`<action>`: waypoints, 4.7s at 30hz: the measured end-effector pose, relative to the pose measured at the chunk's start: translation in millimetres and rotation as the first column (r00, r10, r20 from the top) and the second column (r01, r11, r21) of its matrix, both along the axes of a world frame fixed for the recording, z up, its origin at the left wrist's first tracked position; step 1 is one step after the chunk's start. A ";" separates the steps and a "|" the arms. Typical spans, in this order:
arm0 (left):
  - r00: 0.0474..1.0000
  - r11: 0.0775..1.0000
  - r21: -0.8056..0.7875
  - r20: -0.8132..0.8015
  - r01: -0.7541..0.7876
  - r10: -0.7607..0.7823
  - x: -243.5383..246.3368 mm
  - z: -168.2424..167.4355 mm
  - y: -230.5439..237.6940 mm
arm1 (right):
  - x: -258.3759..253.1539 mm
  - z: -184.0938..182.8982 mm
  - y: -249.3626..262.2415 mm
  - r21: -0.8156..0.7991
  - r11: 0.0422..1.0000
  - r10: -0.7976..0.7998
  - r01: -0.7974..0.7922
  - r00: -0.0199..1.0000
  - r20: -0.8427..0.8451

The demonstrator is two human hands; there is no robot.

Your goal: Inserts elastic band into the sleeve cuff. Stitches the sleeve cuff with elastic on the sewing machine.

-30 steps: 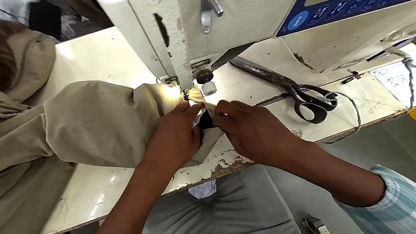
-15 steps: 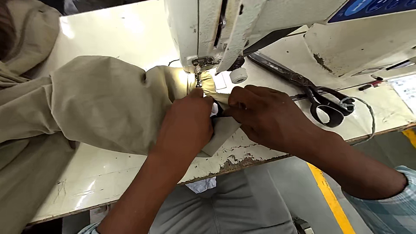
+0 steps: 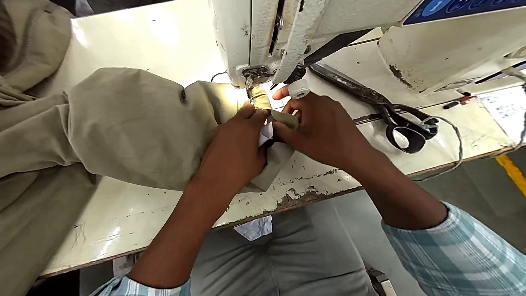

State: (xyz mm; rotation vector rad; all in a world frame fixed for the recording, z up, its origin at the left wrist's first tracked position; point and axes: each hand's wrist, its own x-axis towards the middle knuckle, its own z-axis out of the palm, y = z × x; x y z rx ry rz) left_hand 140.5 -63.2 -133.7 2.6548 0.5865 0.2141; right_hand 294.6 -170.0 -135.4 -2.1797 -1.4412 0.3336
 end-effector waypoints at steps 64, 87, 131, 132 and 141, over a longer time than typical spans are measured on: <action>0.972 0.985 -0.031 0.154 -0.172 0.175 -14.2 -7.1 -15.1 | -15.9 -45.5 -40.1 0.367 0.854 0.426 -0.369 0.900 -0.087; 0.998 0.998 0.017 -0.005 0.060 -0.060 -11.1 -2.5 -20.6 | -32.1 -9.1 -69.5 0.309 0.951 0.010 0.024 0.994 -0.109; 0.984 0.996 -0.007 -0.153 0.085 -0.085 -15.1 12.5 -5.2 | -40.0 18.6 -43.3 0.174 0.979 0.084 -0.107 0.987 0.137; 0.983 0.996 -0.019 -0.160 0.090 -0.092 -15.0 13.5 -4.6 | -31.4 22.3 -42.0 0.163 0.984 0.076 -0.077 0.997 0.012; 0.971 0.993 0.046 -0.217 0.113 -0.100 -13.0 14.7 -9.2 | 4.7 36.1 7.2 -0.230 0.962 0.139 -0.147 0.989 -0.053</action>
